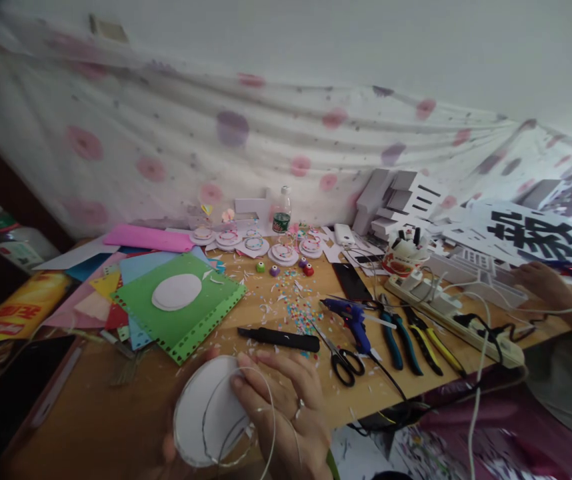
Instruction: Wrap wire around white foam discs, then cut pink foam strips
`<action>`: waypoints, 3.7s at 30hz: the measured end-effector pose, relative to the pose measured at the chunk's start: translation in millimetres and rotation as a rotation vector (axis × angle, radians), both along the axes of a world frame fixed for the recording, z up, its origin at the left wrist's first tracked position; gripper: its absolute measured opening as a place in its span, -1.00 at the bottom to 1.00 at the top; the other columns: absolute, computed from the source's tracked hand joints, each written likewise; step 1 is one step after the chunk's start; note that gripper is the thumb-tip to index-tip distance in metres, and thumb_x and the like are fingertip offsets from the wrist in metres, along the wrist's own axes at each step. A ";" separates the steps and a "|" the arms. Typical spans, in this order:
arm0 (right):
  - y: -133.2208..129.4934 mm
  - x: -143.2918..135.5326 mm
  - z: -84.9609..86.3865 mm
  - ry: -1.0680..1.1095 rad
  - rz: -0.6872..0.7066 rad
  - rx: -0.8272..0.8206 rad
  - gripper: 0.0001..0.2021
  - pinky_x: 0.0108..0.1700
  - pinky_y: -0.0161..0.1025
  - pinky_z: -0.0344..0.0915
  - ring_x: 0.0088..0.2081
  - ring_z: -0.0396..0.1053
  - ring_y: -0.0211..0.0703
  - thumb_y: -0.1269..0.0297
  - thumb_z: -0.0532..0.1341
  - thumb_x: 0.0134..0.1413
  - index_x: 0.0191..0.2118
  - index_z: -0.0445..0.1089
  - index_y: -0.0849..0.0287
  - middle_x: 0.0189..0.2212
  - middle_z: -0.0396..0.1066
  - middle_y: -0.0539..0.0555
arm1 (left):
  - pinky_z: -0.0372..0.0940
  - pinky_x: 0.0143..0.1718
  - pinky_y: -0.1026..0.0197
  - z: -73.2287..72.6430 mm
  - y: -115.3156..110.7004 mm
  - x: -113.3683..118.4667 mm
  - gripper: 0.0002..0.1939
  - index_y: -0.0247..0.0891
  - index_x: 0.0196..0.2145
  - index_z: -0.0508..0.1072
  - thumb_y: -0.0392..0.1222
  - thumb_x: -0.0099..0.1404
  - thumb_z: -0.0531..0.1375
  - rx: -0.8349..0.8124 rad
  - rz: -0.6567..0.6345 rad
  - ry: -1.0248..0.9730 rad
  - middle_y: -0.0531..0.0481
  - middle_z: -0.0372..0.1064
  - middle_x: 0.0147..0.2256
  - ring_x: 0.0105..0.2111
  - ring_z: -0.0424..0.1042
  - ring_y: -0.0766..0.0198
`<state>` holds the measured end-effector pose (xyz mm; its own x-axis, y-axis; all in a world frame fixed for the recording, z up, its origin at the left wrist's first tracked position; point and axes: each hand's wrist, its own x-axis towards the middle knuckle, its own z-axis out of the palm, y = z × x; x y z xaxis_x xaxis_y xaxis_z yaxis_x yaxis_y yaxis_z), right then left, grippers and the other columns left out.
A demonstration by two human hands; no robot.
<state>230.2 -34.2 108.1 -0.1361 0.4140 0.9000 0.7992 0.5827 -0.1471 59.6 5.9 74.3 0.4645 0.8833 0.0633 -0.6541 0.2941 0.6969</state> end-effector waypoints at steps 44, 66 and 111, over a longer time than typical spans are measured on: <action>3.6 -10.4 -18.0 0.961 0.323 -0.817 -0.78 -0.27 -0.25 0.54 -0.18 0.55 -0.04 0.13 0.34 0.20 -0.08 0.52 0.08 -0.07 0.53 0.20 | 0.21 0.25 -0.10 -19.0 -4.0 9.2 -0.46 -0.03 0.20 0.45 0.15 0.33 0.24 -0.266 -0.085 -0.173 -0.12 0.40 0.21 0.25 0.28 -0.14; 7.2 -10.3 -53.4 1.140 0.296 -0.916 -0.64 -0.26 -0.23 0.37 -0.33 0.42 -0.07 -0.02 0.40 0.05 -0.55 0.47 0.16 -0.41 0.49 0.06 | 0.28 0.14 0.05 -15.6 -12.7 -27.0 -0.51 -0.20 0.13 0.49 0.06 0.32 0.28 0.021 0.559 0.497 -0.19 0.54 0.07 0.05 0.52 -0.04; 1.2 -17.2 -39.7 1.282 0.355 -0.854 -0.73 -0.21 -0.25 0.23 -0.29 0.30 -0.12 0.05 0.42 0.05 -0.51 0.52 0.08 -0.40 0.39 0.00 | 0.49 -0.26 0.30 34.9 -19.3 14.1 -0.82 -0.16 -0.40 0.67 -0.17 -0.05 0.45 -0.168 0.688 0.534 0.00 0.66 -0.37 -0.32 0.62 0.18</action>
<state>213.0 -33.1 68.4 0.3044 0.9524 0.0164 -0.2621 0.1003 -0.9598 73.7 -13.3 109.2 -0.2425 0.9559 -0.1658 -0.3233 0.0815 0.9428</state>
